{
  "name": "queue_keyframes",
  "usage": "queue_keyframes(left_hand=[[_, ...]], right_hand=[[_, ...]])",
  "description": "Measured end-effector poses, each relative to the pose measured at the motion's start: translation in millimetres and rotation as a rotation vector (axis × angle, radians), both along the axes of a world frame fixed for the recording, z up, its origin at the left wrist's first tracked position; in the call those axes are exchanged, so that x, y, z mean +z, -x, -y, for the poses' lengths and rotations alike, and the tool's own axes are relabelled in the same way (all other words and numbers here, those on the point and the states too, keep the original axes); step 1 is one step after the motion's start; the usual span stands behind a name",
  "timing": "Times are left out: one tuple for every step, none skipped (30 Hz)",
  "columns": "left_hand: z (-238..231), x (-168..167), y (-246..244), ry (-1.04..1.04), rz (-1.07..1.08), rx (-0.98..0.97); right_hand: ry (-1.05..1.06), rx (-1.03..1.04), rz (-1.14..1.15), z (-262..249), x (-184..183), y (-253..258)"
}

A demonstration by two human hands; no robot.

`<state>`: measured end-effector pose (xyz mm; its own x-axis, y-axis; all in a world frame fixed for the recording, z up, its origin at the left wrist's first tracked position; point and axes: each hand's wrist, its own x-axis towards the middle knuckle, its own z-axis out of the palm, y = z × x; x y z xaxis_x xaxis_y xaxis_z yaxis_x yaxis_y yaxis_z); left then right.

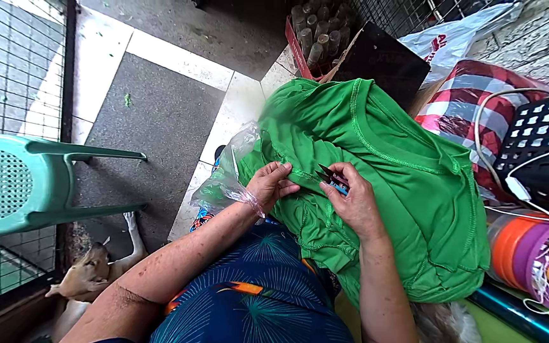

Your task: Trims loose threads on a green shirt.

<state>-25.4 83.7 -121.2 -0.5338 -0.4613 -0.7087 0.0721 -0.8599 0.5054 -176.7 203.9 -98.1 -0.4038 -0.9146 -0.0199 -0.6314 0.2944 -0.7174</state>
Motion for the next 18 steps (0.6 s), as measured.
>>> queue_keyframes(left_hand=[[0.4,-0.4,0.0,0.009,-0.001,-0.002],[0.6,-1.0,-0.3,0.02,-0.002,-0.003],[0.5,-1.4,-1.0,0.035,-0.005,-0.001],[0.2,-1.9,-1.6,0.05,-0.007,0.0],[-0.1,-2.4,-1.8,0.065,-0.006,-0.004],[-0.7,-3.0,-1.9,0.08,-0.006,-0.007],[-1.5,-3.8,-2.2,0.101,-0.008,-0.012],[-2.4,-4.6,-2.6,0.124,-0.015,-0.021],[-3.6,-6.0,-3.3,0.151,-0.025,-0.033],[-4.4,-7.1,-3.9,0.178,-0.035,-0.047],[-5.1,-7.6,-4.3,0.204,-0.041,-0.059],[-5.6,-7.7,-4.5,0.225,-0.047,-0.068],[-6.0,-7.5,-4.7,0.243,-0.05,-0.079],[-6.1,-7.4,-4.8,0.257,-0.055,-0.091],[-6.1,-7.3,-4.9,0.269,-0.06,-0.101],[-6.2,-7.3,-4.9,0.281,-0.064,-0.108],[-6.3,-7.3,-5.1,0.291,-0.065,-0.115],[-6.3,-7.3,-5.3,0.3,-0.067,-0.117]], right_hand=[[-0.009,0.013,-0.007,-0.1,-0.2,0.5],[-0.023,0.033,-0.01,-0.3,-0.1,1.2],[-0.036,0.055,-0.011,-0.2,0.0,1.7],[-0.044,0.077,-0.007,0.2,0.5,2.0],[-0.047,0.1,-0.01,0.9,0.5,2.2],[-0.046,0.121,-0.017,1.7,0.2,2.2],[-0.041,0.135,-0.032,2.7,-0.2,1.6],[-0.034,0.146,-0.05,3.5,-0.5,0.9],[-0.026,0.154,-0.067,4.4,-0.7,0.0],[-0.017,0.158,-0.083,5.0,-0.4,-0.8],[-0.01,0.161,-0.093,5.7,-0.1,-1.6],[-0.006,0.163,-0.099,6.2,0.3,-2.3],[-0.002,0.165,-0.106,6.6,0.5,-2.8],[-0.001,0.167,-0.11,6.8,0.5,-3.1],[0.0,0.169,-0.109,7.0,0.5,-3.1],[0.003,0.173,-0.104,6.9,0.5,-3.0],[0.006,0.176,-0.104,6.8,0.4,-2.7],[0.009,0.177,-0.104,6.6,0.2,-2.5]])
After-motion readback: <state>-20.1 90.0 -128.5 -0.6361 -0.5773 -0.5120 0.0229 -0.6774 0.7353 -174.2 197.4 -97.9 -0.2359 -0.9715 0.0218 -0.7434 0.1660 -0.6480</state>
